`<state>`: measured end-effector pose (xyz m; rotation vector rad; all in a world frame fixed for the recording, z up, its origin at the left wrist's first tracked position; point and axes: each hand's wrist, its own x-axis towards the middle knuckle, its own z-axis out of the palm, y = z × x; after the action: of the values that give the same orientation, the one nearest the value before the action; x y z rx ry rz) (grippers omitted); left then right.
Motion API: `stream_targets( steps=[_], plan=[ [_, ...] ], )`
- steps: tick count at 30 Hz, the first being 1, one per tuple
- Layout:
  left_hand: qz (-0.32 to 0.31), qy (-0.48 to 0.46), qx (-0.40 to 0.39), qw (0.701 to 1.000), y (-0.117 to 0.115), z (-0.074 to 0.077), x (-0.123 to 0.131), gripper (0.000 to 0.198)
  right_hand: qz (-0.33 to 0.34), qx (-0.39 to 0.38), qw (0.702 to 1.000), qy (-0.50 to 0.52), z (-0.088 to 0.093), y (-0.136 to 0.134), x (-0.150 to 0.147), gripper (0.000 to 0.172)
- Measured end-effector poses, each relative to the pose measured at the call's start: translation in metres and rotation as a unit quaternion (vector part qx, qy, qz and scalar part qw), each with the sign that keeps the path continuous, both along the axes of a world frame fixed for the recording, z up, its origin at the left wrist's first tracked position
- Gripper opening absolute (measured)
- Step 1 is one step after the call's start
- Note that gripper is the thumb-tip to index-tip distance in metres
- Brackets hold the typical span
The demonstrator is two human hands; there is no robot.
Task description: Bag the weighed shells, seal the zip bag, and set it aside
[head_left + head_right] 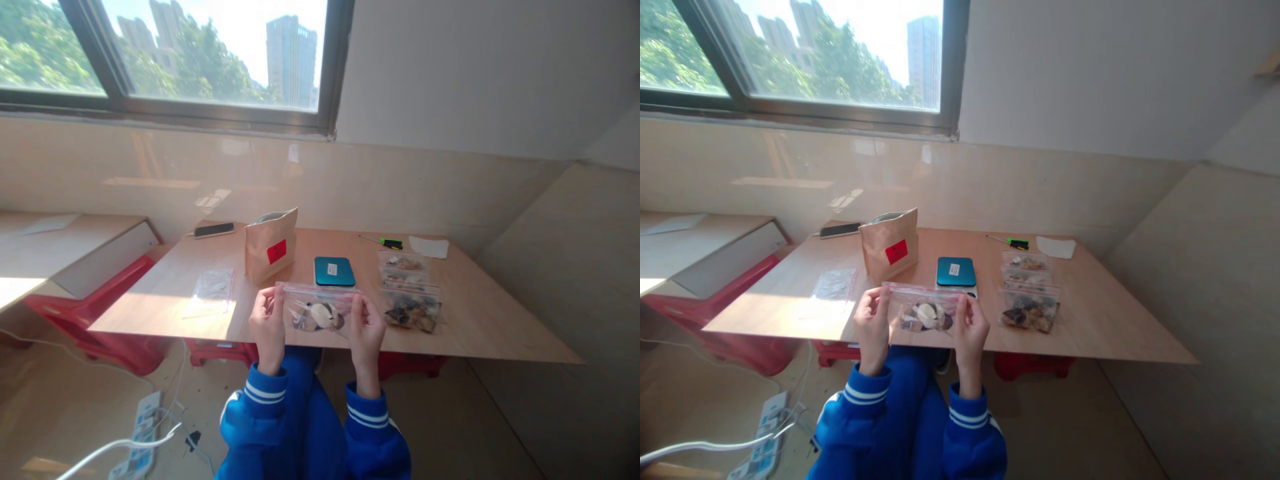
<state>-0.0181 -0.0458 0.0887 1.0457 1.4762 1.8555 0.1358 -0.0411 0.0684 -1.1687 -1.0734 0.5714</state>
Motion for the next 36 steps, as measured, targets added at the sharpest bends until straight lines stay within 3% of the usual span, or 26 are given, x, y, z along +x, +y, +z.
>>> stream_targets(
  steps=[5, 13, 18, 23, 27, 31, 36],
  plan=[
    [-0.046, -0.035, 0.013, 0.998, -0.001, -0.004, 0.01, 0.031, -0.011, 0.011, 0.999, 0.034, 0.002, -0.003, 0.0, 0.037],
    [-0.13, -0.128, 0.022, 0.983, -0.004, -0.006, 0.017, 0.028, -0.002, -0.019, 0.999, -0.03, -0.005, -0.004, 0.0, 0.051],
    [-0.139, -0.138, 0.014, 0.98, -0.006, -0.014, 0.012, 0.027, -0.008, -0.012, 0.997, -0.082, -0.011, -0.01, 0.006, 0.046],
    [-0.131, -0.082, 0.005, 0.988, 0.003, -0.017, 0.004, 0.027, -0.016, 0.013, 0.992, -0.122, -0.008, -0.006, 0.011, 0.034],
    [-0.125, -0.029, 0.01, 0.992, 0.012, -0.016, 0.0, 0.026, -0.016, 0.042, 0.995, -0.091, 0.0, 0.002, 0.01, 0.031],
    [-0.101, -0.016, 0.004, 0.995, 0.014, -0.012, 0.005, 0.027, -0.027, 0.016, 0.998, -0.054, 0.002, 0.004, 0.007, 0.037],
    [-0.091, -0.059, 0.013, 0.994, 0.008, -0.006, 0.013, 0.028, 0.044, -0.008, 0.998, 0.034, 0.004, -0.001, 0.003, 0.037]
  ],
)
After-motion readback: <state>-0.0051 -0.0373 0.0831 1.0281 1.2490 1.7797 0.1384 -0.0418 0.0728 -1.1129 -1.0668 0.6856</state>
